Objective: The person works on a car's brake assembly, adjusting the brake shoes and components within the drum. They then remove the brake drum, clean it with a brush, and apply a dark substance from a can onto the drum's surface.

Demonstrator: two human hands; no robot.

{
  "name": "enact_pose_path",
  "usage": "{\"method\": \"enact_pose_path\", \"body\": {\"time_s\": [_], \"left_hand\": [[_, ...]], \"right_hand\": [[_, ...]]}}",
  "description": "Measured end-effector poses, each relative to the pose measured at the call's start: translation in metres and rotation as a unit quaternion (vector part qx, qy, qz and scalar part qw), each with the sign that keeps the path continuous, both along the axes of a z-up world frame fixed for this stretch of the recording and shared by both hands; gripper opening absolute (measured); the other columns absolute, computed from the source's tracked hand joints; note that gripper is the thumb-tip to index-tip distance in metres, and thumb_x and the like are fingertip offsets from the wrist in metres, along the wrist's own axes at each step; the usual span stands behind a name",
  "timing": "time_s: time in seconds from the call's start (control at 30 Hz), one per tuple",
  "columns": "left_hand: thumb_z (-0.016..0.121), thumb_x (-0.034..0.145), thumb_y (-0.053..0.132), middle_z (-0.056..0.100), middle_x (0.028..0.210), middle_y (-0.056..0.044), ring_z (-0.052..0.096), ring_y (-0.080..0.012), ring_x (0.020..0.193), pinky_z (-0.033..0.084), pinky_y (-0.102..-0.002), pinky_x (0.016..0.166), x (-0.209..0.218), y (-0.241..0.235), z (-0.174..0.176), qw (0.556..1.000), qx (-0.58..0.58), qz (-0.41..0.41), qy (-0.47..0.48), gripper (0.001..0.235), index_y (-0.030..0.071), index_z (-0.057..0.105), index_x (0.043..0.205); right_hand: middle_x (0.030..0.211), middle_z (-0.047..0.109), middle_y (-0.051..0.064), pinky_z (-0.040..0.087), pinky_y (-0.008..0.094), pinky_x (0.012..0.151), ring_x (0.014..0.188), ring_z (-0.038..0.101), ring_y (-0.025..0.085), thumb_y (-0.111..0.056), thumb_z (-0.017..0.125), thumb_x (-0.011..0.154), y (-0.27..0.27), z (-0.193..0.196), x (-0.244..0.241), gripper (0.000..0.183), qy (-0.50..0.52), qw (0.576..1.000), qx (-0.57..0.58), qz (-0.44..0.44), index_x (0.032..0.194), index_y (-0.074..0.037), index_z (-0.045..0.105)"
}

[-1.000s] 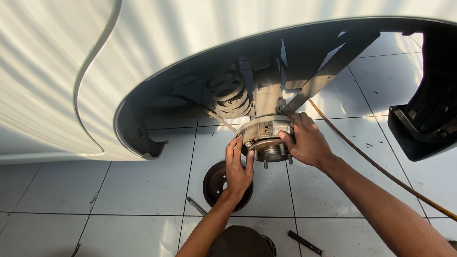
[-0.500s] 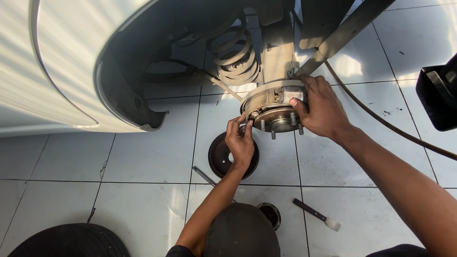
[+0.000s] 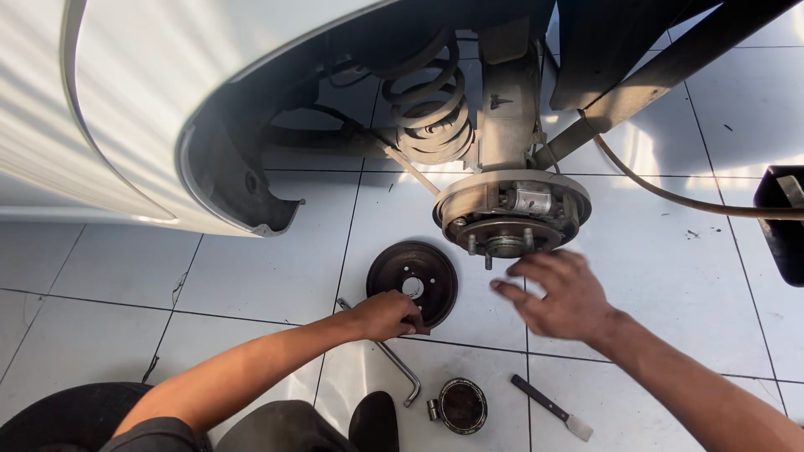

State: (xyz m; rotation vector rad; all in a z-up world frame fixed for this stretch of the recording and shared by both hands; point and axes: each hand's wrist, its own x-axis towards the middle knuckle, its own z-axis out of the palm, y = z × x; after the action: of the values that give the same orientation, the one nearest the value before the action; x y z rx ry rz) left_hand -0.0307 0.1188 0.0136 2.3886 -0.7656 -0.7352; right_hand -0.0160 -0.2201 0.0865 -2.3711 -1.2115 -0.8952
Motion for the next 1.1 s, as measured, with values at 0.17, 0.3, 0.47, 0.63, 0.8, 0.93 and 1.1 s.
{"method": "enact_pose_path", "body": {"time_s": [0.17,0.3,0.47,0.63,0.8,0.93,1.1], "left_hand": [[0.08,0.081,0.017,0.075,0.09,-0.012,0.075,-0.0269,0.086,0.058,-0.038,0.078,0.011,-0.039,0.062,0.994,0.015,0.044,0.094,0.031,0.003,0.065,0.103],[0.087,0.077,0.02,0.074,0.089,-0.014,0.074,-0.0259,0.083,0.058,-0.037,0.074,0.015,-0.06,0.024,0.994,-0.011,0.053,0.091,0.037,-0.002,0.062,0.093],[0.076,0.089,0.024,0.074,0.094,-0.007,0.075,-0.0191,0.092,0.059,-0.035,0.082,-0.009,-0.063,-0.024,0.9,-0.259,0.122,0.33,0.035,0.001,0.059,0.109],[0.076,0.09,0.036,0.063,0.125,-0.015,0.067,-0.0237,0.109,0.056,-0.04,0.091,-0.018,-0.091,0.082,0.989,-0.092,0.111,-0.02,0.064,0.0,0.046,0.133],[0.071,0.094,0.041,0.059,0.127,-0.021,0.062,-0.0302,0.114,0.055,-0.043,0.094,-0.002,-0.115,0.145,0.938,-0.331,0.019,-0.103,0.063,-0.004,0.044,0.129],[0.058,0.106,0.041,0.077,0.085,-0.007,0.079,-0.0159,0.074,0.066,-0.031,0.067,-0.012,-0.078,0.096,0.959,-0.22,-0.146,0.099,0.04,0.006,0.073,0.098],[0.052,0.104,0.036,0.077,0.079,-0.013,0.068,-0.0202,0.063,0.059,-0.038,0.06,-0.054,0.042,0.039,0.956,-0.255,0.14,0.034,0.047,-0.003,0.075,0.09]], "right_hand": [[0.121,0.065,0.009,0.051,0.04,0.088,0.114,0.057,0.025,-0.01,0.07,0.082,0.057,-0.028,-0.047,0.052,0.146,0.969,-0.139,0.141,0.132,-0.013,0.055],[0.108,0.067,0.014,0.053,0.047,0.084,0.108,0.065,0.036,-0.019,0.075,0.092,0.068,-0.038,-0.045,0.057,0.552,0.833,0.03,0.028,0.135,-0.005,0.039],[0.096,0.074,0.005,0.055,0.047,0.077,0.096,0.071,0.034,-0.003,0.064,0.091,0.04,-0.042,-0.03,0.049,0.588,0.804,-0.084,0.008,0.134,-0.009,0.042],[0.109,0.07,0.011,0.054,0.045,0.089,0.11,0.066,0.032,-0.022,0.08,0.088,0.021,-0.062,-0.026,0.032,0.608,0.695,-0.382,-0.023,0.114,-0.007,0.068],[0.107,0.075,0.013,0.057,0.045,0.083,0.104,0.07,0.032,-0.02,0.079,0.085,0.018,-0.106,-0.024,0.024,0.592,0.66,-0.463,-0.014,0.103,-0.004,0.077],[0.103,0.077,0.011,0.059,0.043,0.077,0.099,0.073,0.031,-0.008,0.077,0.081,0.018,-0.111,-0.01,0.019,0.529,0.707,-0.47,-0.012,0.099,-0.007,0.08],[0.103,0.078,0.011,0.059,0.043,0.074,0.097,0.074,0.03,-0.008,0.077,0.079,0.003,-0.114,-0.008,0.019,0.536,0.703,-0.468,-0.019,0.098,-0.006,0.08]]}}
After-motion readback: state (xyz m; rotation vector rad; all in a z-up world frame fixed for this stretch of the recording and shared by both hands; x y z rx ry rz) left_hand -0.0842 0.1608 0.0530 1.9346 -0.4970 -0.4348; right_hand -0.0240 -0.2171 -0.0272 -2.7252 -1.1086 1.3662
